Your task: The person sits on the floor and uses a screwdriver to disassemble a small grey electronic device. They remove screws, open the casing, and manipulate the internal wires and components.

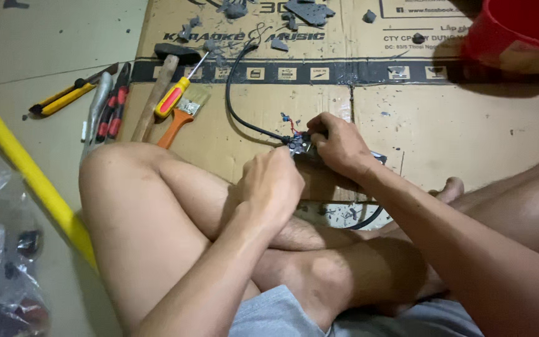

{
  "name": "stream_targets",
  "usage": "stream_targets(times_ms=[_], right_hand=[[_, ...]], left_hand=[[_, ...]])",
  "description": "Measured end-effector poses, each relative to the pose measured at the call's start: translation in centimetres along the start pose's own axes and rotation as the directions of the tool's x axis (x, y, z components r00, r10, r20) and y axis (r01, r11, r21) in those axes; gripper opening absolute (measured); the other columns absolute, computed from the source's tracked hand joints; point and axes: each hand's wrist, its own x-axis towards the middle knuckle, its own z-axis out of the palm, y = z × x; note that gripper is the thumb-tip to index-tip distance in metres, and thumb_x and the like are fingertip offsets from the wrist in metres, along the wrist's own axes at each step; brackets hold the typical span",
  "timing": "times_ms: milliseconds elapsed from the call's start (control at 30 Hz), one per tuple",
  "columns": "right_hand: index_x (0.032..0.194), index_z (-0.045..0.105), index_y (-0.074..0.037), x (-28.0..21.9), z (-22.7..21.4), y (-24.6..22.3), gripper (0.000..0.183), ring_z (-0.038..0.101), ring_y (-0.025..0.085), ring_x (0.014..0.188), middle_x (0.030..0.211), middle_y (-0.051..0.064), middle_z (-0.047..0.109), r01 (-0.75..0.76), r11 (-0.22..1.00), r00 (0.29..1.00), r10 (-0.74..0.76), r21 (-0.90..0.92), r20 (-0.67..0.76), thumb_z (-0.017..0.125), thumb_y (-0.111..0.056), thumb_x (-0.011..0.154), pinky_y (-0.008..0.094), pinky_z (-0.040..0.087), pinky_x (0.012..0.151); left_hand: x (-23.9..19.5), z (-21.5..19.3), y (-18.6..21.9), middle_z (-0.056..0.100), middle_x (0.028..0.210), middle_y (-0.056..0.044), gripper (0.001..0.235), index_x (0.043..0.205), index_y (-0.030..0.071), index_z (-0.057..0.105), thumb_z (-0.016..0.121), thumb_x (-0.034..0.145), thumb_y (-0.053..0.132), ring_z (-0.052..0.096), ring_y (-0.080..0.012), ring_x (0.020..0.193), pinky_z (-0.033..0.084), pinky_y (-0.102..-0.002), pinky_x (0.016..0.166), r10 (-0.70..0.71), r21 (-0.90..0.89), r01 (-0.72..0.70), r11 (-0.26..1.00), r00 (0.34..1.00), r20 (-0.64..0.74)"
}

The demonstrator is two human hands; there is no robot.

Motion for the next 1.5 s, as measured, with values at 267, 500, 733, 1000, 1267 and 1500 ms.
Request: stream_targets(times_ms=[267,500,733,1000,1267,1500], right_hand=[[0.123,0.07,-0.026,0.3,-0.1,0.4,0.029,0.062,0.028,0.126,0.12,0.004,0.074,-0.003,1.0,1.0,0.003,0.029,-0.003,0.062,-0.024,0.094,0.047,0.048,0.107],[0.116,0.074,-0.025,-0.1,0.3,0.6,0.026,0.064,0.03,0.123,0.116,0.005,0.075,0.015,0.999,1.0,-0.014,0.049,-0.018,0.062,-0.022,0.094,0.047,0.05,0.105],[0.118,0.075,-0.025,-1.1,0.1,-0.4,0.032,0.064,0.037,0.121,0.121,0.01,0.073,0.089,0.996,0.996,-0.088,0.031,-0.02,0.066,-0.028,0.088,0.049,0.05,0.104],[0.119,0.075,-0.028,-0.3,0.8,-0.3,0.034,0.065,0.034,0.119,0.12,0.008,0.072,0.081,0.997,0.995,-0.08,0.003,-0.055,0.071,-0.029,0.085,0.048,0.053,0.102],[0.114,0.077,-0.033,1.9,1.1,-0.2,0.03,0.066,0.034,0.116,0.112,0.008,0.07,0.167,0.981,0.986,-0.165,-0.098,0.024,0.073,-0.031,0.085,0.047,0.053,0.098],[0.11,0.077,-0.026,1.5,0.9,-1.3,0.023,0.064,0.036,0.119,0.116,0.012,0.068,0.073,0.993,0.997,-0.07,-0.096,0.032,0.07,-0.036,0.09,0.052,0.054,0.095]], left_hand=[[-2.5,-0.8,2.7,0.07,0.111,-0.027,0.045,0.138,0.001,0.057,0.036,0.102,0.017,0.067,-0.0447,0.111,0.055,-0.06,0.091,-0.053,-0.087,0.055,0.995,0.998,0.025],[-4.6,2.9,2.0,0.073,0.11,-0.03,0.034,0.13,0.002,0.06,0.041,0.105,0.015,0.069,-0.0449,0.112,0.053,-0.053,0.095,-0.1,-0.434,0.019,0.901,0.981,-0.164],[-2.1,3.5,0.4,0.074,0.116,-0.019,0.037,0.132,0.015,0.064,0.041,0.104,0.024,0.067,-0.0385,0.118,0.053,-0.048,0.098,-0.188,-0.503,0.091,0.859,0.971,-0.146],[-1.6,2.6,-0.8,0.073,0.126,-0.006,0.039,0.131,0.02,0.064,0.045,0.1,0.034,0.063,-0.0312,0.126,0.051,-0.045,0.104,-0.243,-0.559,0.176,0.81,0.969,-0.047],[-2.4,-0.5,-2.3,0.075,0.12,0.001,0.039,0.126,0.033,0.069,0.047,0.096,0.046,0.064,-0.0301,0.123,0.048,-0.044,0.105,-0.223,-0.389,0.218,0.895,0.974,0.031],[-3.8,-1.4,-1.4,0.076,0.084,-0.003,0.038,0.121,0.033,0.074,0.052,0.091,0.042,0.074,-0.0244,0.067,0.059,-0.035,0.07,-0.264,-0.453,0.272,0.849,0.961,0.084]])
